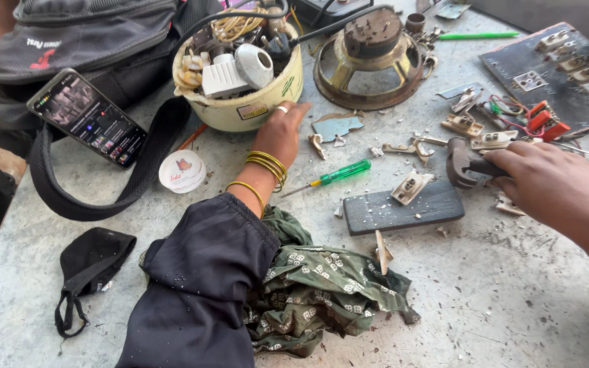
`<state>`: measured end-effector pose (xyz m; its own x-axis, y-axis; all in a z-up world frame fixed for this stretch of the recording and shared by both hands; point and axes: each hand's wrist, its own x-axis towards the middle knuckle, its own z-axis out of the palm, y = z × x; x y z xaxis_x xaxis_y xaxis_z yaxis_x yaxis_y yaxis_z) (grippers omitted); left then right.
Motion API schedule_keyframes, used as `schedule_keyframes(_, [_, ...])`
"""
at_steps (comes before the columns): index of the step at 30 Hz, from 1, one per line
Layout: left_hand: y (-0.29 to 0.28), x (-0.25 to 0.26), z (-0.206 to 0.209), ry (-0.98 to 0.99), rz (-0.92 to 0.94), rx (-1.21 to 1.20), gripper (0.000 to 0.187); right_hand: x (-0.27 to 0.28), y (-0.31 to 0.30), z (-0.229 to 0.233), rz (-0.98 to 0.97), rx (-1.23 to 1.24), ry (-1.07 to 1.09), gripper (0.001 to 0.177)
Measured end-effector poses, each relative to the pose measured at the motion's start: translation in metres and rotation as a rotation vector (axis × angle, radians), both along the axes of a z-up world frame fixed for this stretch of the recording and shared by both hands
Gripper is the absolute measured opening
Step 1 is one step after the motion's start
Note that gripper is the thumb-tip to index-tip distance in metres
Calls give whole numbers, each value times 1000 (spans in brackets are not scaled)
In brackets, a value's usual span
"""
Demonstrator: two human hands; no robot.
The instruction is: The person disassembles small electrical components using a hammer and a screwdriver. They repeatedly strike parts on a metal block to separate them, then use the screwdriver to pry or adjust internal pieces. The person handles multiple small components one at a time, placing them into a container after processing.
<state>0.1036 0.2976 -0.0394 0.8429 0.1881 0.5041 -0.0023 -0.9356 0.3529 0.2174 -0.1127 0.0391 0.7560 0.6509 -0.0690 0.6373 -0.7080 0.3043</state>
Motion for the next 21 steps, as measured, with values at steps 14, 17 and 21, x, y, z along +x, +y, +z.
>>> schedule_keyframes(14, [-3, 105, 26, 558, 200, 449, 17, -4, -13, 18, 42, 75, 130, 65])
schedule_keyframes(17, [1, 121, 50, 425, 164, 419, 16, 1, -16, 16, 91, 139, 118, 63])
schedule_keyframes(21, [9, 98, 67, 480, 162, 299, 13, 6, -20, 11, 122, 178, 116, 60])
